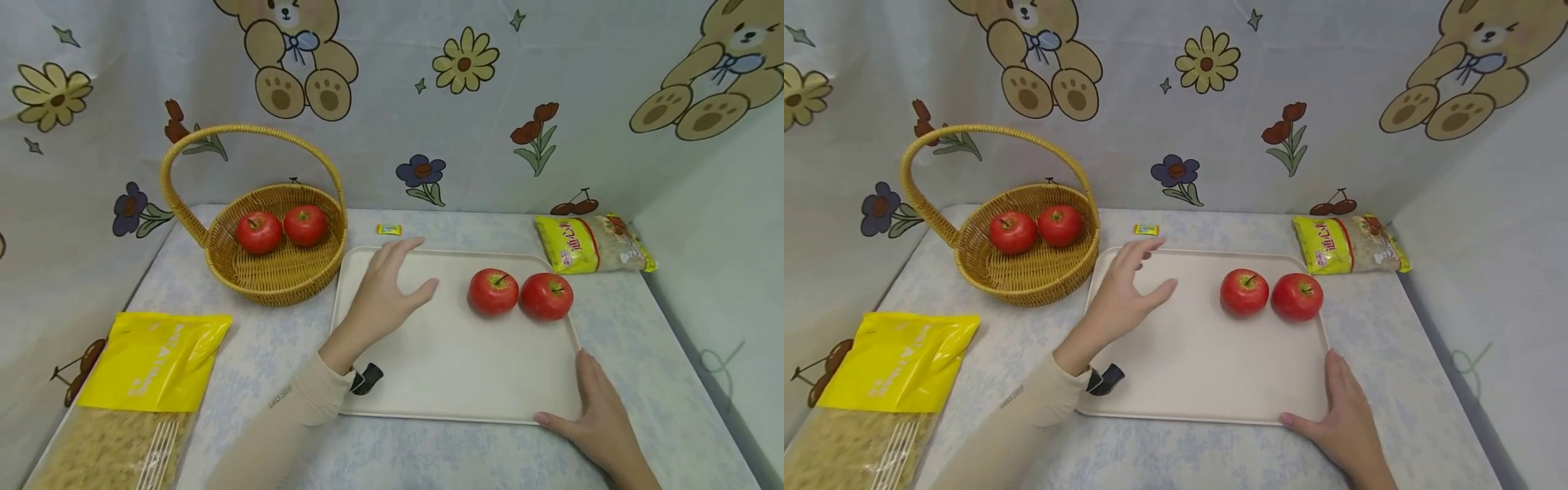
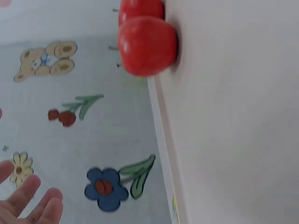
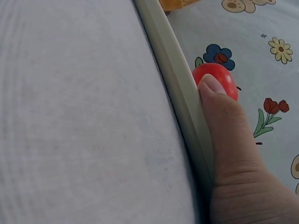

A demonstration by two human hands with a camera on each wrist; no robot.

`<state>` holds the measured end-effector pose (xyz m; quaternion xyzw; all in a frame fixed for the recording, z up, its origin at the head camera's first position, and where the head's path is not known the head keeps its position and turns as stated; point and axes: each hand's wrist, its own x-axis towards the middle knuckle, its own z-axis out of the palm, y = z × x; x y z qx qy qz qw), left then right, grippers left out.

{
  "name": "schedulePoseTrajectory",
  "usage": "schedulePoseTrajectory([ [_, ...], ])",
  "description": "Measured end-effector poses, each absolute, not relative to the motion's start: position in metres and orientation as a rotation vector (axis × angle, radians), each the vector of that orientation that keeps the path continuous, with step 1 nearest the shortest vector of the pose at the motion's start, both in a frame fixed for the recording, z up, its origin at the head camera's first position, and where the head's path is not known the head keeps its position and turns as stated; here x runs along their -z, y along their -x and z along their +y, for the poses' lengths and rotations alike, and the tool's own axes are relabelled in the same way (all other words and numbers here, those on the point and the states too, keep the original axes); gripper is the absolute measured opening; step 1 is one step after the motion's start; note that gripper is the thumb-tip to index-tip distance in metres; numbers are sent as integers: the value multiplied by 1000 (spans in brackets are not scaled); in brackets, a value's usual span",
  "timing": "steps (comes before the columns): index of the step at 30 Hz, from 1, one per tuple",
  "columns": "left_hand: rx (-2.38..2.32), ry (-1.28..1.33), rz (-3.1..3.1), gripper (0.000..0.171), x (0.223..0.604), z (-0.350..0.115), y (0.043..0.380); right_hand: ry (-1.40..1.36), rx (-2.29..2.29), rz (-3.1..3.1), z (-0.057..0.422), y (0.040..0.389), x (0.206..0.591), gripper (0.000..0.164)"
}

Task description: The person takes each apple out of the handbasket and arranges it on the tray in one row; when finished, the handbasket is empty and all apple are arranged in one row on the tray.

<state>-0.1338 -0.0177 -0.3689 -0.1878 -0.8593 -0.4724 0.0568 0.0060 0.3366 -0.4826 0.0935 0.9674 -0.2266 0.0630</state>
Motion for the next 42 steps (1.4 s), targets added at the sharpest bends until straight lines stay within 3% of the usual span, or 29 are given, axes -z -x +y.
schedulePoseTrajectory([
  [9,1380,27,-2377,57,385,-122,160,-255,687,2944,336,-8,482,143],
  [17,1311,-436,-2492,75,394,-183,189,-238,681,2958,338,-8,483,143],
  [25,1246,-535,-2694,94,396,-203,214,-248,697,2951,337,-9,484,144],
  [42,1211,-562,-2840,104,408,-224,235,-256,691,2950,337,-8,484,144],
])
